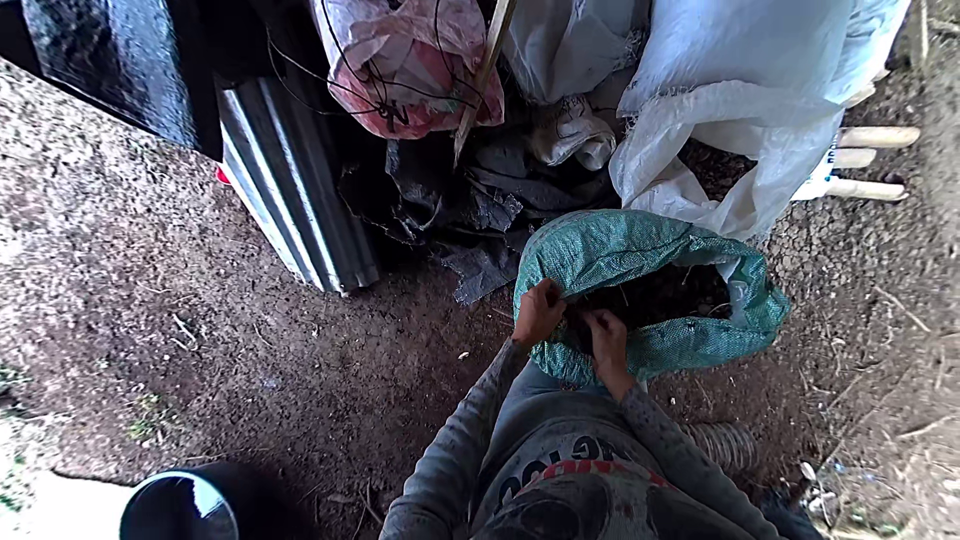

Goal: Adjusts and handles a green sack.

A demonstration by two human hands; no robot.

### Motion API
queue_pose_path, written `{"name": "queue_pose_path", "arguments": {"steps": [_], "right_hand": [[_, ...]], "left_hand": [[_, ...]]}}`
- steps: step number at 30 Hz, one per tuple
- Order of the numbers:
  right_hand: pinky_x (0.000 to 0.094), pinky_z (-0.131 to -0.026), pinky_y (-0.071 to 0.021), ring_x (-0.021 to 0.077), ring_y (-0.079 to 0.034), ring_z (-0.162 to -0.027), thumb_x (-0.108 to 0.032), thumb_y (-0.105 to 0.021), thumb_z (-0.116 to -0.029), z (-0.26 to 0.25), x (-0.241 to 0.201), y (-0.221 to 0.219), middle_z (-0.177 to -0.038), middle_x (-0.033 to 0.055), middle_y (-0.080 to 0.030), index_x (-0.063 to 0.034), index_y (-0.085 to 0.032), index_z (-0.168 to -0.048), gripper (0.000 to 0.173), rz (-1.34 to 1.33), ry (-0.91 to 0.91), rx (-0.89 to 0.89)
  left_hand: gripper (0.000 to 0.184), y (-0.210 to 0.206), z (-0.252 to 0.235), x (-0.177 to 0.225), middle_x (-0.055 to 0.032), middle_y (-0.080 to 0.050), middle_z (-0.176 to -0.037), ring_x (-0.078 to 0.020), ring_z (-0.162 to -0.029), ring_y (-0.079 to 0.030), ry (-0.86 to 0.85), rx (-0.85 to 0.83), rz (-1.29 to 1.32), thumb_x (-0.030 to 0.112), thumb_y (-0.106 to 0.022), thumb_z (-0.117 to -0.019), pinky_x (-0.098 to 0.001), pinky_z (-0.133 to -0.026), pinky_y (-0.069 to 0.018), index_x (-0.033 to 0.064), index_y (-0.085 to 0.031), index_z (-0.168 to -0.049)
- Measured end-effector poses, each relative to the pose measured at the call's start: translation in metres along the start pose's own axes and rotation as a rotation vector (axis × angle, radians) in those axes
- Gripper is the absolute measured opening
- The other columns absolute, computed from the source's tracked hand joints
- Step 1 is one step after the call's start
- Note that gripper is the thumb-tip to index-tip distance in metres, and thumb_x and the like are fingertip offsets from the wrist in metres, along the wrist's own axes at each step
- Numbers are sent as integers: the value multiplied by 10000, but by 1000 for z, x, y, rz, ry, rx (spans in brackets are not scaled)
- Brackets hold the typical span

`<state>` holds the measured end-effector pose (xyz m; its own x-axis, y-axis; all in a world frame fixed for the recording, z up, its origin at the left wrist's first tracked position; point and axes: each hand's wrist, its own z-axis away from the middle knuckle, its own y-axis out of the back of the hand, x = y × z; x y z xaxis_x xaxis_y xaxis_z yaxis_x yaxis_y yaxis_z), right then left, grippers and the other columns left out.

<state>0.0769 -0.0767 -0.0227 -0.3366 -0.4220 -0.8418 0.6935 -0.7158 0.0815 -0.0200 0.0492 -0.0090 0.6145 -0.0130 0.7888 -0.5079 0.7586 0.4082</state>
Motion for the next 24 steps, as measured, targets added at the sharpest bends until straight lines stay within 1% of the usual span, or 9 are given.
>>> {"name": "queue_pose_path", "arguments": {"steps": [2,4,7,10,12,15,17,20,24], "right_hand": [[307,-795,-574,152,-676,-807,-7,-524,-1018,-6,-5,-5,-849,95,-691,22,-610,-894,154,-280,-159,-17],[294,-762,-578,146,-673,-782,-9,-504,-1019,-12,-5,-4,-852,91,-683,27,-598,-1014,101,-377,-259,-82],[259,-761,-573,102,-668,-791,-67,-669,-980,-16,-4,4,-922,96,-702,66,-653,-1148,215,-69,-212,-222],[276,-770,-573,105,-689,-795,-80,-675,-981,-11,-9,6,-886,89,-742,40,-745,-1000,141,-9,-185,-91],[314,-864,-575,159,-685,-910,-53,-559,-1035,-6,-14,18,-997,121,-717,76,-687,-1090,190,-280,-249,20],[311,-805,-601,114,-654,-697,-140,-381,-1099,5,-26,49,-714,-13,-617,-53,-606,-969,274,-676,-230,-3],[200,-618,-538,13,-521,-501,-237,-360,-1096,18,-36,76,-567,-124,-517,-111,-649,-1106,315,-784,-115,-255],[130,-522,-449,-52,-490,-496,-427,-569,-1018,36,-75,115,-685,-158,-629,-249,-457,-1557,579,-740,202,-712],[89,-546,-489,-72,-608,-610,-432,-539,-1053,71,-135,136,-961,-81,-774,-279,-603,-1439,420,-225,335,-1028]], "left_hand": [[216,5,-1,-3,-203,-694,-949,-308,-860,-686,-23,-40,8,66,-643,-962,-506,-813,-553,-57,-640,-1141],[218,8,-1,-4,-193,-705,-935,-293,-842,-692,-31,-57,23,70,-646,-968,-496,-806,-559,-53,-639,-1148],[222,8,-1,-4,-196,-707,-928,-289,-817,-694,-40,-78,24,60,-628,-977,-482,-792,-563,-62,-626,-1162],[244,10,1,-2,-204,-716,-989,-296,-859,-716,-52,-103,18,75,-628,-991,-477,-825,-579,-58,-616,-1195],[271,12,4,-3,-201,-717,-1047,-298,-929,-721,-92,-68,20,91,-654,-986,-478,-868,-579,-51,-614,-1214],[343,13,19,-1,-194,-679,-1194,-345,-1138,-640,-237,157,-25,105,-703,-935,-518,-1008,-507,-22,-616,-1242],[236,10,40,10,-172,-678,-1021,-310,-966,-654,-353,308,-45,122,-700,-919,-476,-883,-540,-23,-661,-1101],[265,4,75,39,-136,-725,-905,-189,-805,-716,-237,5,99,185,-605,-1006,-366,-778,-601,-56,-683,-1085],[503,-17,75,59,-159,-713,-1189,-216,-1063,-722,320,-374,982,294,-260,-1144,-379,-973,-579,-92,-514,-1344]]}}
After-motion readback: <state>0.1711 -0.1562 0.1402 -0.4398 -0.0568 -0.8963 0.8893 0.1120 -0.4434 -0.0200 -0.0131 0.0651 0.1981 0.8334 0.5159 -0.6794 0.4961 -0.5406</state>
